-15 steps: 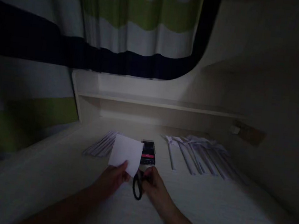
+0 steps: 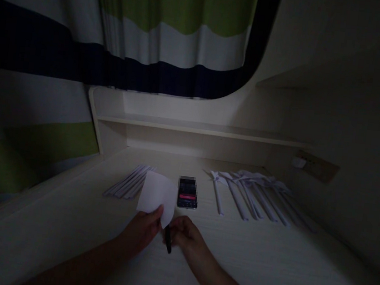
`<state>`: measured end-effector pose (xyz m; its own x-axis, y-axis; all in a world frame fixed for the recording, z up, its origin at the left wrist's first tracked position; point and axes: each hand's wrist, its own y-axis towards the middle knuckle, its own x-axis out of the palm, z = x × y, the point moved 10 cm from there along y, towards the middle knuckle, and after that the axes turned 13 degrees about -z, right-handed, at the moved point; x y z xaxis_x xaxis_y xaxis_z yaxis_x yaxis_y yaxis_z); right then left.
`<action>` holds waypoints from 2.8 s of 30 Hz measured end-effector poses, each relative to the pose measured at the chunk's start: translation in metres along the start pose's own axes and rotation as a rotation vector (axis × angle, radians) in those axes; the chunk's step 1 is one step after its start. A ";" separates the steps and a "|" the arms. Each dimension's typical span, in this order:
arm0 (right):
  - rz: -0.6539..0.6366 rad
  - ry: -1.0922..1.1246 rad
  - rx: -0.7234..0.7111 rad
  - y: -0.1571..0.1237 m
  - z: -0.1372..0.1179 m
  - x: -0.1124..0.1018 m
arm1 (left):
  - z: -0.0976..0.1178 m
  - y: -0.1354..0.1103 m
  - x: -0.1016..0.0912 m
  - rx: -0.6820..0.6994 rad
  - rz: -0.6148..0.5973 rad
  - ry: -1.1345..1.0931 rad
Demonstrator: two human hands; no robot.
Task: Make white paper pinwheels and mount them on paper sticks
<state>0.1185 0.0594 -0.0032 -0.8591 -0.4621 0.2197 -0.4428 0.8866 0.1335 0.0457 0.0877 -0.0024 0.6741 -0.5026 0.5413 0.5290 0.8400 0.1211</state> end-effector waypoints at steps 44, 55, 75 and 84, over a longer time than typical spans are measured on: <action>-0.085 -0.192 0.128 -0.005 0.006 -0.004 | 0.041 -0.010 -0.031 0.036 0.303 0.404; -0.116 -0.152 0.132 -0.009 -0.006 0.006 | 0.040 -0.010 -0.032 0.044 0.318 0.373; -0.118 -0.128 0.143 -0.010 -0.004 0.006 | 0.041 -0.010 -0.028 0.043 0.281 0.382; -0.088 -0.167 0.150 -0.009 -0.003 0.001 | 0.041 -0.008 -0.028 0.047 0.258 0.360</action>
<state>0.1221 0.0505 -0.0016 -0.8407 -0.5392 0.0492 -0.5399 0.8417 -0.0024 0.0015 0.1034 0.0151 0.9220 -0.3076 0.2352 0.3016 0.9514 0.0620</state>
